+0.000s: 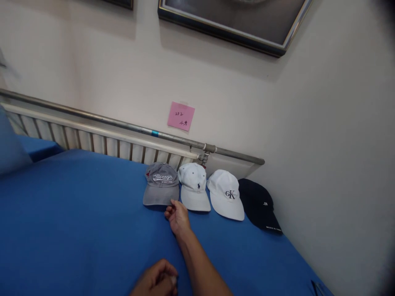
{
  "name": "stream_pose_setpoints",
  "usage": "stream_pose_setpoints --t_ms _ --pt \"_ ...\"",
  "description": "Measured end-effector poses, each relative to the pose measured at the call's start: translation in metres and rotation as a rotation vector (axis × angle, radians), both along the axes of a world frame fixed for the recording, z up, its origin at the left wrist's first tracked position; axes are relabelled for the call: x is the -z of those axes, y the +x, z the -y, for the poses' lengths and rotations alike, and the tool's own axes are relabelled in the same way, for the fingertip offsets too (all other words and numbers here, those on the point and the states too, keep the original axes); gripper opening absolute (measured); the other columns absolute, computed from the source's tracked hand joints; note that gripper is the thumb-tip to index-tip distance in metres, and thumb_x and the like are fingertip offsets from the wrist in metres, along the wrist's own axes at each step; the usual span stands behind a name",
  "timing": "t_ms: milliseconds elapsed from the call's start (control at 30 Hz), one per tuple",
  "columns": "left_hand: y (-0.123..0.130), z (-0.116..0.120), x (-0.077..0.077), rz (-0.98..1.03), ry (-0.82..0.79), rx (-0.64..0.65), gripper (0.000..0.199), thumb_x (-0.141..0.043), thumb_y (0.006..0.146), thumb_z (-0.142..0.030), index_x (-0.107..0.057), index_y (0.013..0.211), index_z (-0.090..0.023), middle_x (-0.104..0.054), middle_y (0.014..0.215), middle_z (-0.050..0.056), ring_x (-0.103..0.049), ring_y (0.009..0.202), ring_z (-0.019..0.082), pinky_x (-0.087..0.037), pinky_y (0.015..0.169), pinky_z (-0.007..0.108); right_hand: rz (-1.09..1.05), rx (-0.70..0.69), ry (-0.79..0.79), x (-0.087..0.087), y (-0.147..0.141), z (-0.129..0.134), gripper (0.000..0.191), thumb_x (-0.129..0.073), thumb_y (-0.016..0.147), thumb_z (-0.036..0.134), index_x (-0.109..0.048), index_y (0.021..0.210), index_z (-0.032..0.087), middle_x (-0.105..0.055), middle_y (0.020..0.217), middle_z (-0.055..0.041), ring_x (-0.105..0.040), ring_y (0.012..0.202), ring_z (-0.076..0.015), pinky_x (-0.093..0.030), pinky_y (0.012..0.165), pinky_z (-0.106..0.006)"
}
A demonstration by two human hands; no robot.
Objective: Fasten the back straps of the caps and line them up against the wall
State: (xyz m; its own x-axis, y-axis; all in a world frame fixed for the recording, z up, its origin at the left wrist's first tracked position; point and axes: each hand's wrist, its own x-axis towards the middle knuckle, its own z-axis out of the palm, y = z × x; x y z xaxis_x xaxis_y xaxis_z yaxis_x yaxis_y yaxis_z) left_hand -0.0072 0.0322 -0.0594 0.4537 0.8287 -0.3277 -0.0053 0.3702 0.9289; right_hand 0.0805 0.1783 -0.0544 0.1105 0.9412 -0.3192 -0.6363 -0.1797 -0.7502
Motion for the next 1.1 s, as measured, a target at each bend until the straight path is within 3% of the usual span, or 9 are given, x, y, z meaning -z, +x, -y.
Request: stream_pose_setpoints --t_ms 200,333,433,567,700,833,933,1100 --pt "0.0 0.002 0.016 0.026 0.044 -0.005 0.035 -0.054 0.071 -0.047 -0.052 0.086 -0.015 -0.059 0.072 0.003 -0.049 0.05 0.009 -0.032 0.046 0.021 0.046 -0.037 -0.015 -0.005 0.009 0.028 0.031 -0.075 0.058 0.024 -0.05 0.076 0.019 -0.064 0.062 -0.0001 -0.057 0.051 -0.0106 -0.04 0.045 -0.019" --pt "0.003 0.002 0.021 0.066 0.067 -0.048 0.032 -0.054 0.071 -0.046 -0.051 0.082 -0.017 -0.058 0.07 0.002 -0.052 0.047 0.012 -0.037 0.038 0.022 0.097 -0.02 0.0 -0.004 0.019 0.072 0.05 -0.075 0.056 0.021 -0.053 0.101 0.021 -0.068 0.067 0.0007 -0.058 0.052 -0.0123 -0.04 0.045 -0.02" --pt "-0.001 0.003 0.013 0.079 0.08 -0.098 0.024 -0.055 0.072 -0.041 -0.05 0.076 -0.017 -0.057 0.064 0.001 -0.051 0.044 0.011 -0.035 0.034 0.02 0.188 -0.05 0.016 -0.002 0.028 0.111 0.046 -0.072 0.061 0.024 -0.055 0.103 0.019 -0.068 0.07 -0.0005 -0.058 0.053 -0.0124 -0.041 0.046 -0.022" --pt "-0.011 0.004 -0.007 0.093 0.09 -0.225 0.016 -0.06 0.074 -0.029 -0.053 0.07 -0.016 -0.055 0.056 -0.001 -0.048 0.041 0.009 -0.033 0.034 0.018 0.258 -0.114 0.02 -0.004 0.037 0.156 0.042 -0.074 0.063 0.029 -0.057 0.1 0.02 -0.067 0.072 -0.001 -0.057 0.054 -0.0133 -0.041 0.046 -0.024" --pt "-0.03 0.0 -0.023 0.121 0.028 -0.442 0.009 -0.059 0.078 -0.017 -0.054 0.07 -0.014 -0.058 0.057 -0.001 -0.049 0.041 0.008 -0.036 0.037 0.018 0.338 -0.143 0.02 -0.011 0.04 0.172 0.046 -0.078 0.061 0.031 -0.058 0.101 0.02 -0.067 0.073 -0.0004 -0.055 0.054 -0.0128 -0.041 0.046 -0.024" --pt "-0.062 0.007 -0.029 0.198 -0.032 -0.749 0.005 -0.056 0.081 -0.01 -0.056 0.077 -0.013 -0.059 0.061 0.0 -0.05 0.043 0.008 -0.037 0.039 0.017 0.33 -0.203 -0.008 -0.019 0.037 0.171 0.052 -0.082 0.054 0.031 -0.059 0.099 0.019 -0.066 0.073 -0.001 -0.054 0.056 -0.0132 -0.042 0.045 -0.024" --pt "-0.091 0.033 -0.03 0.297 -0.069 -0.992 0.005 -0.054 0.084 -0.008 -0.056 0.086 -0.012 -0.061 0.07 0.003 -0.056 0.049 0.009 -0.043 0.043 0.018 0.338 -0.224 -0.008 -0.022 0.038 0.172 0.051 -0.083 0.054 0.031 -0.06 0.097 0.018 -0.066 0.074 -0.0018 -0.054 0.057 -0.0133 -0.042 0.044 -0.025" --pt "-0.143 0.101 -0.032 0.487 -0.091 -1.347 0.01 -0.046 0.093 -0.011 -0.055 0.089 -0.012 -0.064 0.093 0.011 -0.066 0.073 0.013 -0.055 0.063 0.023 0.322 -0.257 0.012 -0.016 0.044 0.171 0.047 -0.083 0.055 0.03 -0.062 0.096 0.018 -0.065 0.076 -0.0025 -0.055 0.057 -0.0138 -0.043 0.045 -0.026"
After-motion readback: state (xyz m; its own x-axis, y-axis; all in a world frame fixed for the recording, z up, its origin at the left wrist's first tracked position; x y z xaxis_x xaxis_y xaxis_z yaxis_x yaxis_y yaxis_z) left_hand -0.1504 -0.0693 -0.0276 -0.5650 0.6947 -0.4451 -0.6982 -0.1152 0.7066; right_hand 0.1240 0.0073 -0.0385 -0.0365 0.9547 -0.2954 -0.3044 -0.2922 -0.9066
